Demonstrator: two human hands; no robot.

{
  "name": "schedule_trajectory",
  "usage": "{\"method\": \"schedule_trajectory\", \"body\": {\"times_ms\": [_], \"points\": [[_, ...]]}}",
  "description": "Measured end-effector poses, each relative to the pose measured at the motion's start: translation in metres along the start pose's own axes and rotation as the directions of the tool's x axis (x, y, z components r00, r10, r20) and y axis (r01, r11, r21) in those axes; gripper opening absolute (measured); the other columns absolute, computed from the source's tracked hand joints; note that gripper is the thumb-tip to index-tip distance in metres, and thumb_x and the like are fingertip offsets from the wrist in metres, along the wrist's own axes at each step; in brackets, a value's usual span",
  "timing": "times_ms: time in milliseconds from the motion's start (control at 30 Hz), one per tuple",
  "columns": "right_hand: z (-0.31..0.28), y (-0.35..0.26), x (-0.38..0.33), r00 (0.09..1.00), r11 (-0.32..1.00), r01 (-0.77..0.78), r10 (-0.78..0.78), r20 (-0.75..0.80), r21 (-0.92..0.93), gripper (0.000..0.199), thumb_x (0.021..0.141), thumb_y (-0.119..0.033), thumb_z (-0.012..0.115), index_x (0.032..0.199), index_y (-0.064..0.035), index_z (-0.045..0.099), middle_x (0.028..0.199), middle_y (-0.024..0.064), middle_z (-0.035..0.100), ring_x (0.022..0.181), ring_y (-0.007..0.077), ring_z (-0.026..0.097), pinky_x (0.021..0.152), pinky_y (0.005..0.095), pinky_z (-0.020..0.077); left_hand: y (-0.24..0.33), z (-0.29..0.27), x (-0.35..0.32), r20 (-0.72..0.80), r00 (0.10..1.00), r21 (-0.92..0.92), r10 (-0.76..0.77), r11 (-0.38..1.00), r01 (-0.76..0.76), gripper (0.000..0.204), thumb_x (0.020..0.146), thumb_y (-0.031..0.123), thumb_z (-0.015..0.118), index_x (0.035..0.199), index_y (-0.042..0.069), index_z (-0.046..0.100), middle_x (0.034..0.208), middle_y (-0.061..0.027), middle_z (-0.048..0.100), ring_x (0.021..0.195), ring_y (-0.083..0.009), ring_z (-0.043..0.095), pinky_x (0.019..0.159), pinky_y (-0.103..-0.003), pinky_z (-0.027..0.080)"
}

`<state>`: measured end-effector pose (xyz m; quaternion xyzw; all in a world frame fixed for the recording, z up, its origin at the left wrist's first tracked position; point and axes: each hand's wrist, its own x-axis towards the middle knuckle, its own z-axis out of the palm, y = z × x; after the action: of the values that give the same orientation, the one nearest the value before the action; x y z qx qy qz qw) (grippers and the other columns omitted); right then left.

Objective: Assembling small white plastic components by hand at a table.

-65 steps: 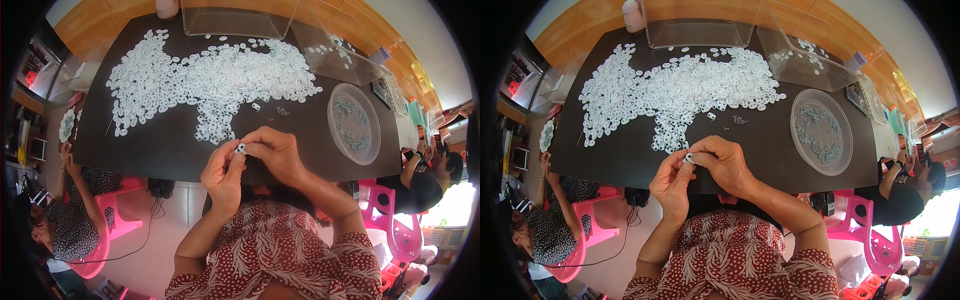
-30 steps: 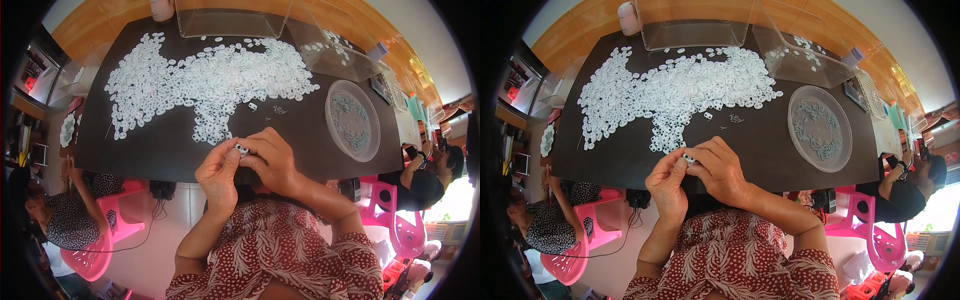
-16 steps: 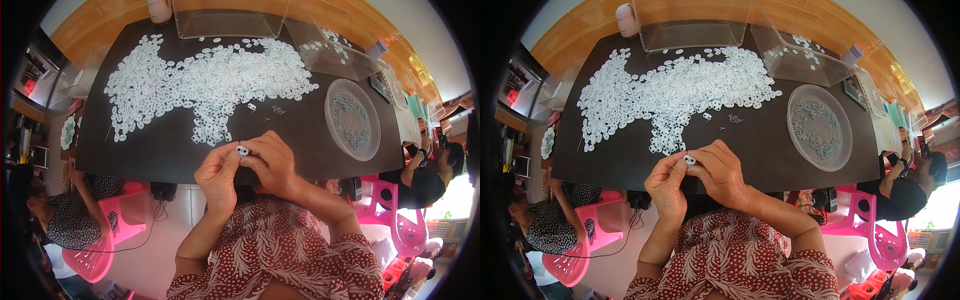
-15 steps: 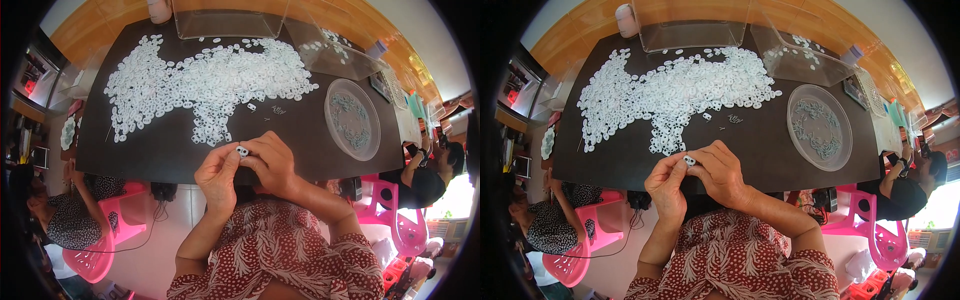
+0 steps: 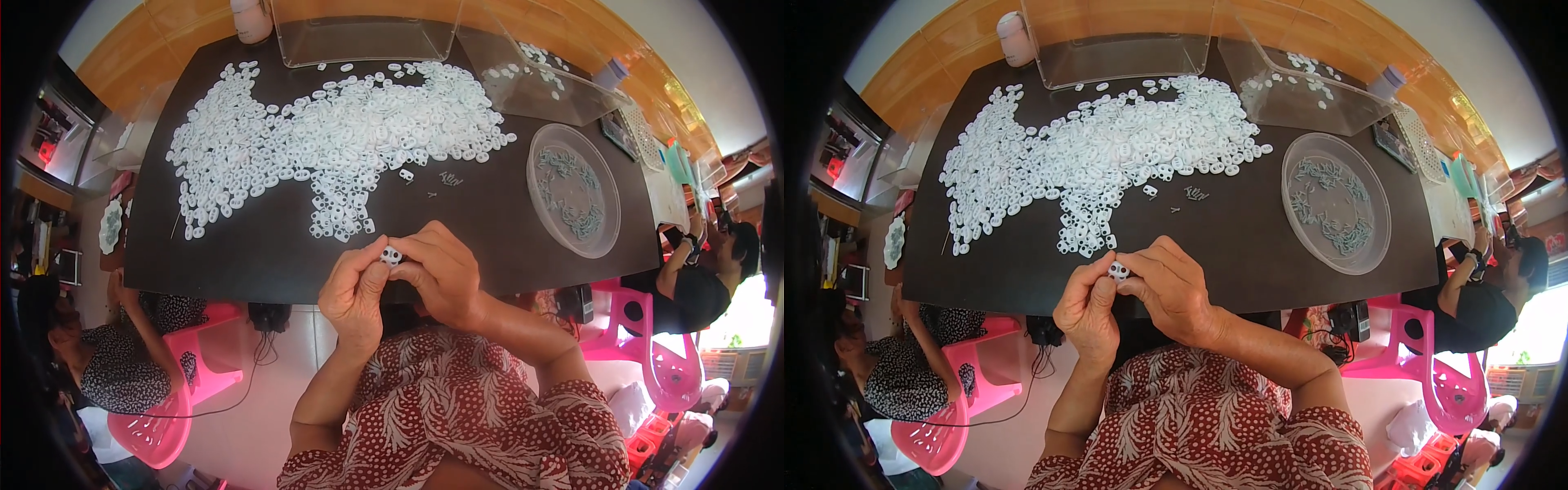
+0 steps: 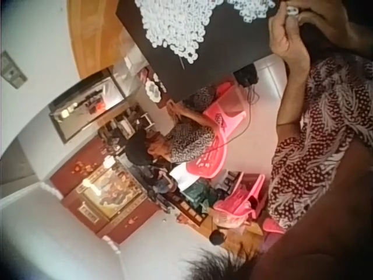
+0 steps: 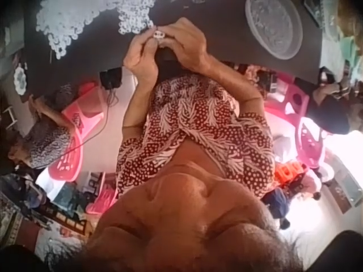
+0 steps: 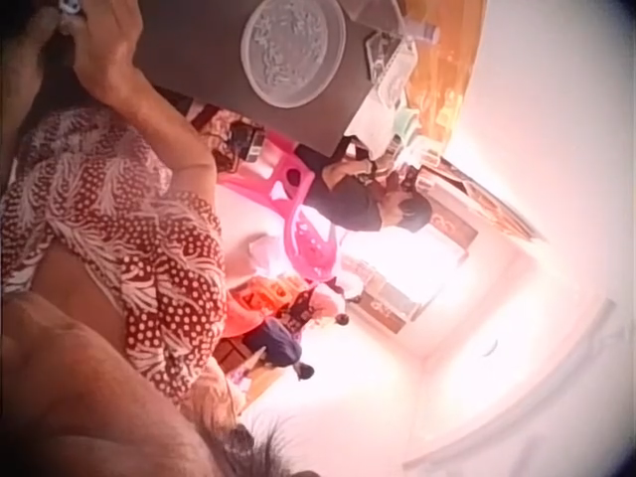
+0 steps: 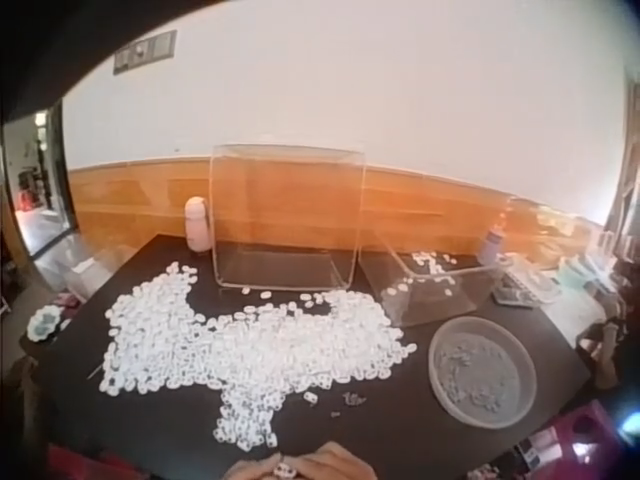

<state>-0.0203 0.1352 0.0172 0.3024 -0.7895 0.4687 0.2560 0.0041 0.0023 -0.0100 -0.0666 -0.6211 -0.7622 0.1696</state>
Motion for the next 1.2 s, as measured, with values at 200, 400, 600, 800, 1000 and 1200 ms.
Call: {"method": "schedule_trajectory", "body": {"times_ms": [200,400,600,800,1000,1200], "points": [[0.006,-0.001,-0.002,0.998,0.998,0.051,-0.049,-0.051,0.033,0.033,0.067,0.003,0.071,0.099,0.0068,0.061,0.082,0.0129,0.061,0.065,0.0242,0.052,0.055,0.0317,0.0439,-0.002,0.007,-0.004,-0.069,0.997,-0.107,0.036,0.993,-0.043,0.024,0.09,0.013,0.062,0.106,-0.005,0.063,0.084,0.0009,0.054,0.074,-0.006,0.047,0.068,-0.019,0.039],[0.01,-0.001,-0.003,0.997,0.998,0.057,-0.055,-0.055,0.021,0.036,0.066,0.004,0.071,0.1,0.0066,0.06,0.083,0.0133,0.06,0.066,0.0245,0.052,0.055,0.0318,0.0439,-0.002,0.012,-0.008,-0.141,0.99,-0.153,0.024,0.987,-0.046,0.022,0.092,0.013,0.06,0.104,-0.005,0.061,0.086,0.0004,0.054,0.077,-0.0063,0.047,0.07,-0.02,0.039],[0.009,-0.01,-0.001,0.998,0.999,0.035,-0.034,-0.044,0.014,0.035,0.071,0.0,0.07,0.104,0.0064,0.06,0.088,0.0134,0.063,0.071,0.0262,0.056,0.06,0.0331,0.0457,0.003,0.009,-0.008,-0.14,0.99,-0.18,0.029,0.982,-0.054,0.022,0.093,0.014,0.058,0.105,-0.005,0.06,0.087,-0.0003,0.054,0.077,-0.0064,0.047,0.071,-0.02,0.038],[0.012,-0.007,-0.006,0.997,0.999,0.047,-0.047,-0.065,-0.01,0.035,0.072,-0.002,0.071,0.104,0.0059,0.06,0.09,0.0142,0.063,0.073,0.027,0.058,0.061,0.0334,0.0461,0.001,0.01,-0.01,-0.121,0.992,-0.183,0.042,0.981,-0.064,0.022,0.093,0.014,0.058,0.105,-0.004,0.06,0.088,-0.0006,0.054,0.078,-0.0067,0.047,0.071,-0.02,0.038],[0.015,-0.009,-0.008,0.993,0.997,0.073,-0.076,-0.093,-0.028,0.035,0.072,-0.002,0.071,0.103,0.0065,0.058,0.089,0.0156,0.063,0.072,0.028,0.058,0.061,0.034,0.0461,0.001,0.013,-0.011,-0.147,0.989,-0.206,0.023,0.977,-0.054,0.02,0.094,0.013,0.057,0.104,-0.003,0.06,0.086,-0.0001,0.052,0.076,-0.0067,0.045,0.069,-0.02,0.038],[0.016,-0.009,-0.01,0.993,0.997,0.073,-0.074,-0.089,-0.023,0.034,0.073,-0.002,0.071,0.103,0.0073,0.058,0.09,0.0157,0.062,0.072,0.0283,0.058,0.06,0.0338,0.0461,0.001,0.015,-0.014,-0.176,0.984,-0.175,0.036,0.982,-0.067,0.02,0.094,0.015,0.057,0.104,-0.003,0.06,0.085,0.0004,0.05,0.073,-0.0066,0.042,0.065,-0.02,0.036]]}}
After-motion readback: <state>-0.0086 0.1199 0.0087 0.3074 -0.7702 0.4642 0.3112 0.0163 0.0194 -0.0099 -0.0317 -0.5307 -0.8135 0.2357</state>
